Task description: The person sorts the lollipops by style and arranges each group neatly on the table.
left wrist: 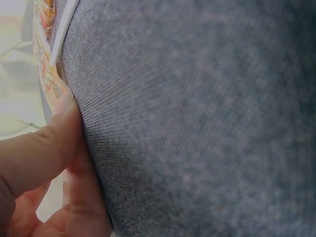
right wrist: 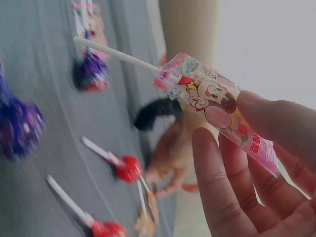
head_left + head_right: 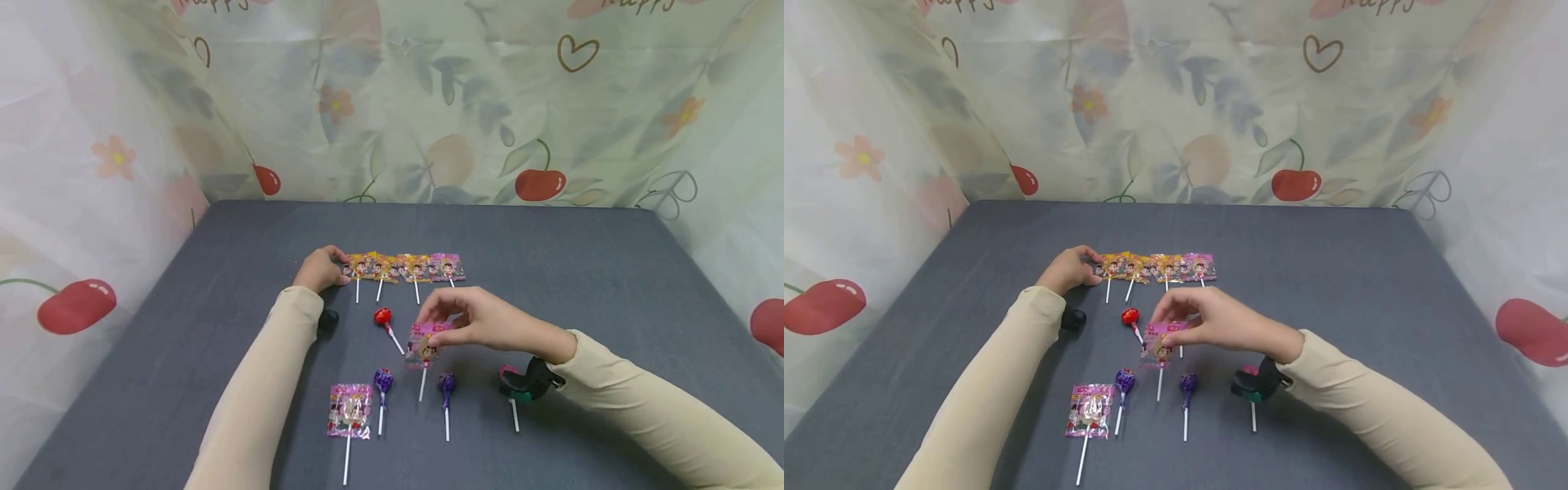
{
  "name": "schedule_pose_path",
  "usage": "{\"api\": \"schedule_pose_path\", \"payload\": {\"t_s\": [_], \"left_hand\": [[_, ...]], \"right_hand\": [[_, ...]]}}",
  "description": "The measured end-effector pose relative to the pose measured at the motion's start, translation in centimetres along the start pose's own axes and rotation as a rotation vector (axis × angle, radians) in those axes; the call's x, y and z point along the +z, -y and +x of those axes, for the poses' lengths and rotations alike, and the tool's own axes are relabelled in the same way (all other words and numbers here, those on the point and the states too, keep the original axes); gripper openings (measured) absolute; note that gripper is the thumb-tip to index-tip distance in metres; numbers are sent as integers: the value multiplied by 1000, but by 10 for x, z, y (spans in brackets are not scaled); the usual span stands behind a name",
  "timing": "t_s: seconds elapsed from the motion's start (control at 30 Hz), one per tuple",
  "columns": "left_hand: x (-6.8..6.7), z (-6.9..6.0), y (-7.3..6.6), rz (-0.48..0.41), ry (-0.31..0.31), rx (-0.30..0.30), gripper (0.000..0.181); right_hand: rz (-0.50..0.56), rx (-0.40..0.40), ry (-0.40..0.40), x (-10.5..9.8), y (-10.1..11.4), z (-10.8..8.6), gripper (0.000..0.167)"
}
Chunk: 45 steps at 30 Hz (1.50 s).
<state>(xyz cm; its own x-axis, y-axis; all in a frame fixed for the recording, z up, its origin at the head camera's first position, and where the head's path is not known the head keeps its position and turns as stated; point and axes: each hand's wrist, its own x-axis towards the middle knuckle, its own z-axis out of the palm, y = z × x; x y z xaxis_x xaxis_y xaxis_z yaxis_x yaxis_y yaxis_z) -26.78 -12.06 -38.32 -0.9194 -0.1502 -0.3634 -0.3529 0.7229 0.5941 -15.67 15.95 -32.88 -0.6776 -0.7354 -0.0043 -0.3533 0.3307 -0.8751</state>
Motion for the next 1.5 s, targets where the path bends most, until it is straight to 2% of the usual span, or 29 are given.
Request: {"api": "schedule_pose_path", "payload": {"t_s": [0.13,0.4,0.6,0.77,0.93,1.2,1.33,1.5], "left_hand": [[0,1,0,-3,0,3,34],[0,0,0,0,2,11,34],[-1,0,0,7,1,14,34],[-1,-1,0,15,2,16,35],[-1,-1,0,19,4,18,35],[-2,-1,-1,10,5,17,34],[-1,-1,-1,6,-3,11,34],[-1,-2,-2,5,-5,5,34]], "right_hand": [[11,11,-93,-17,-4,0,28],[-93,22,-291,-48,-18,4,31],[-132,96,-411,-69,-39,13,32],[-213,178,-485,-84,-60,25,30],[-233,273,-466,-97,-78,35,30],[-265,423,-328,-112,-99,43,28],[-245,462,-283,-114,-107,47,28],[-226,463,-259,-113,-114,50,29]]}}
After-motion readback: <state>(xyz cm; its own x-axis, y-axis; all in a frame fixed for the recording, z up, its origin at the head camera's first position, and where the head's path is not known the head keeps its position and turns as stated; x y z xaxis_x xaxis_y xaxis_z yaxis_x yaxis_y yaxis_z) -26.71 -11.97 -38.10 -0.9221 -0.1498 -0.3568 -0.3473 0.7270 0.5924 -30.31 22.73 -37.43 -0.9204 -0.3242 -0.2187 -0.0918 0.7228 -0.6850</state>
